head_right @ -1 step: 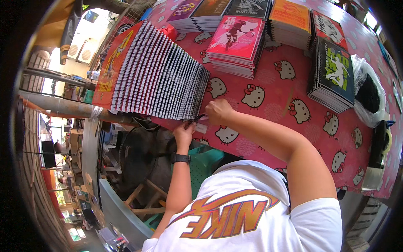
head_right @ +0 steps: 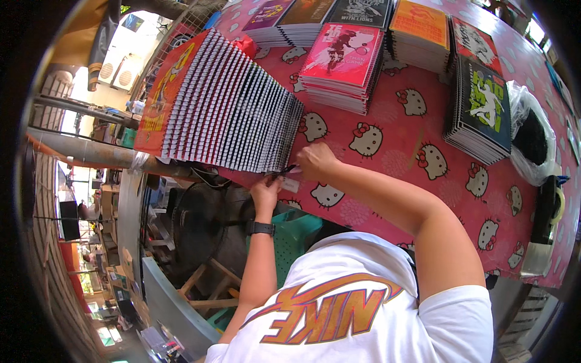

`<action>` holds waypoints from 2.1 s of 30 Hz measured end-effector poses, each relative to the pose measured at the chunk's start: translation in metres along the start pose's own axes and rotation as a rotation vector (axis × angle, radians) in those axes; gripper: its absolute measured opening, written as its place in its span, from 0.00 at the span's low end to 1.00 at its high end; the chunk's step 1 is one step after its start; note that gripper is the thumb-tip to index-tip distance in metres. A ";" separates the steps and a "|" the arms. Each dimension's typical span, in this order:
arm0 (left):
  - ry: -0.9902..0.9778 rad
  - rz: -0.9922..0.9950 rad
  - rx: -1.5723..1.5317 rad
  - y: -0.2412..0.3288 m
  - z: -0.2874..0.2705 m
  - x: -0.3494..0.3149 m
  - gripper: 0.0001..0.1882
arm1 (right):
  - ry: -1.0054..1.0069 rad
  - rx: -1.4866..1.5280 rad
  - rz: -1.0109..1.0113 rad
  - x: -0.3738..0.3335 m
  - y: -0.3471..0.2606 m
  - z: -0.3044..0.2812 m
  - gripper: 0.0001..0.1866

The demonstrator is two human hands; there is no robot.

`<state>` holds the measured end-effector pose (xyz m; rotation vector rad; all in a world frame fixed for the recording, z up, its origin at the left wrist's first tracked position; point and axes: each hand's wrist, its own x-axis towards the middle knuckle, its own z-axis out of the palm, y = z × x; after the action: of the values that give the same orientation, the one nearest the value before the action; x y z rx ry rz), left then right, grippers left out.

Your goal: The person uses pink shears to trim the ends of spiral bindings on stacks of notebooks. The person handles several stacks of different notebook types one by one on a table.

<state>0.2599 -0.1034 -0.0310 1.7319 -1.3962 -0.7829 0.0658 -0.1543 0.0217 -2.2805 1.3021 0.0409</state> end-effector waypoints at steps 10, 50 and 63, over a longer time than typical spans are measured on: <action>-0.046 0.127 0.099 -0.004 -0.001 0.011 0.13 | 0.366 -0.386 -0.060 0.002 0.000 0.022 0.15; -0.243 -0.408 -0.158 -0.036 0.032 0.039 0.15 | 0.321 0.158 0.050 -0.177 0.077 0.020 0.40; 0.035 -0.103 0.519 -0.028 0.038 0.035 0.19 | 0.346 0.498 0.438 -0.371 0.136 0.049 0.23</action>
<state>0.2496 -0.1419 -0.0745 2.2112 -1.5918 -0.4599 -0.2342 0.1080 0.0227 -1.5996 1.7368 -0.4906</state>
